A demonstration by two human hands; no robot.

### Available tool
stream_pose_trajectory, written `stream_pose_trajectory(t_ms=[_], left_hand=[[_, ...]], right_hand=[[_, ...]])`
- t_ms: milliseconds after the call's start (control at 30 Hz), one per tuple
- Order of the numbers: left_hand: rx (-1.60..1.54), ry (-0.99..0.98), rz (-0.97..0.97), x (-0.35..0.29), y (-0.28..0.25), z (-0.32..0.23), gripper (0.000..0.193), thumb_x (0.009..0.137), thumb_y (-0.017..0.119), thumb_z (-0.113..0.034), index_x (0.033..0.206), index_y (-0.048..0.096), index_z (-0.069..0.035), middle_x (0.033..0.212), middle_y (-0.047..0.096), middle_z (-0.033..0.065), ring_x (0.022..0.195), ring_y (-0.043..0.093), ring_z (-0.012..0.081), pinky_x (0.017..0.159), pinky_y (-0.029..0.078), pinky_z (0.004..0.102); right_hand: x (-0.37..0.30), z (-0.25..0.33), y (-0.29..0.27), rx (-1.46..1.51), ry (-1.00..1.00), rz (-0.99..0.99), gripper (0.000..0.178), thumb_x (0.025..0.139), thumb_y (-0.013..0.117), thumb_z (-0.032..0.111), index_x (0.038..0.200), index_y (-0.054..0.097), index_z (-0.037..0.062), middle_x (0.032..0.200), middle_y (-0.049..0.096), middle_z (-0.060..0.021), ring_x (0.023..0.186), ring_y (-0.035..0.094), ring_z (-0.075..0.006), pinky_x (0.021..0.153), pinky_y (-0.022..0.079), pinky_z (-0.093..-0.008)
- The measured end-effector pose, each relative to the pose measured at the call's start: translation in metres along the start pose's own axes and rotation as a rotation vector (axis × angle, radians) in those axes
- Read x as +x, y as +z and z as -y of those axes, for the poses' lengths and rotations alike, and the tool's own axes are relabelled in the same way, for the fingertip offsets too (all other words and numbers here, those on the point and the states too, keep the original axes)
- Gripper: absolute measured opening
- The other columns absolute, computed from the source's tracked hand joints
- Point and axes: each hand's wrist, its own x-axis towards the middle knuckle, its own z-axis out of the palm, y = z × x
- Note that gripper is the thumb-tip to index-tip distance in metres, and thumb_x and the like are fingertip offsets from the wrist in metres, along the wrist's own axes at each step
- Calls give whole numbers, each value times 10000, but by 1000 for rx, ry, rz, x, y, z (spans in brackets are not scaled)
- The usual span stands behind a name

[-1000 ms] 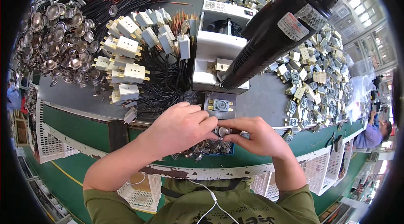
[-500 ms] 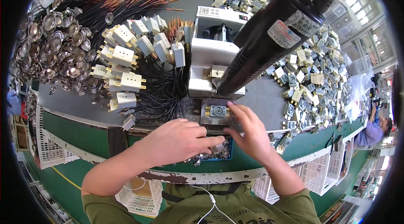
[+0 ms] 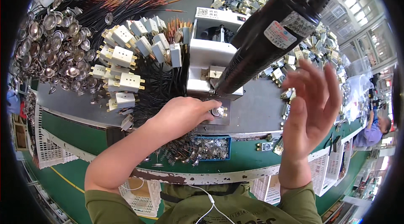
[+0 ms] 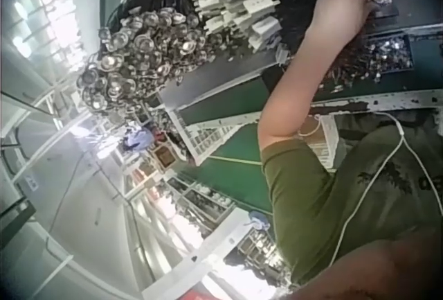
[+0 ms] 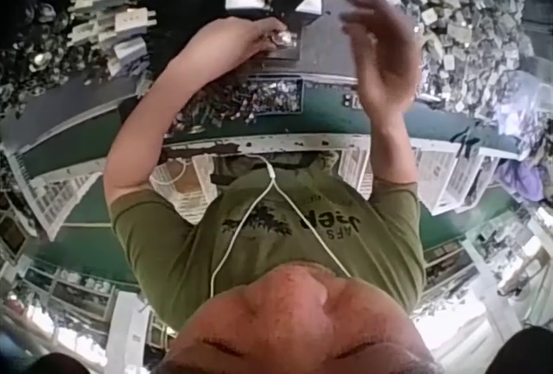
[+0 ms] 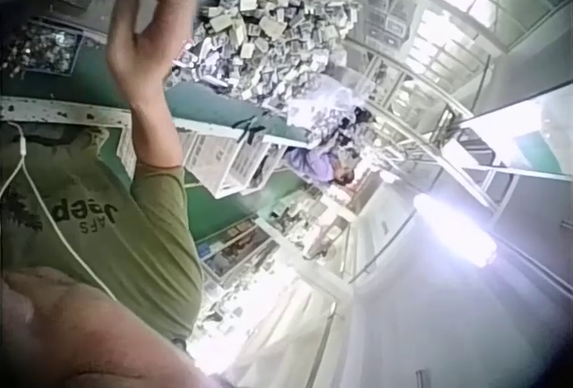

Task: Assembling small electronic components using an electric screwdriver on an industrial production line.

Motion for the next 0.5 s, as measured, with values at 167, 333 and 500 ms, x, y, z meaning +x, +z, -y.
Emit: stream_pose_trajectory(t_ms=[167,333,500], left_hand=[[11,35,-97,-4,15,4,340,970,618,-285,1272,611,-128,841,704,135,791,692,349,678,546,463],[32,20,-142,-6,22,5,333,987,597,-295,1266,585,-115,834,695,126,778,685,339,669,543,454],[74,-14,-67,-9,14,3,313,993,590,-287,1240,574,-96,819,693,120,775,692,323,652,544,434]], right_hand=[[38,-15,52,199,0,9,867,895,762,122,1568,221,49,1397,534,-196,1199,597,-254,995,504,-382],[51,-3,57,188,224,76,785,865,728,-13,1515,293,56,1286,615,-191,1034,680,-205,872,558,-318],[61,26,54,341,187,-160,805,953,615,136,1570,100,86,1288,562,-347,707,694,-218,620,624,-351]])
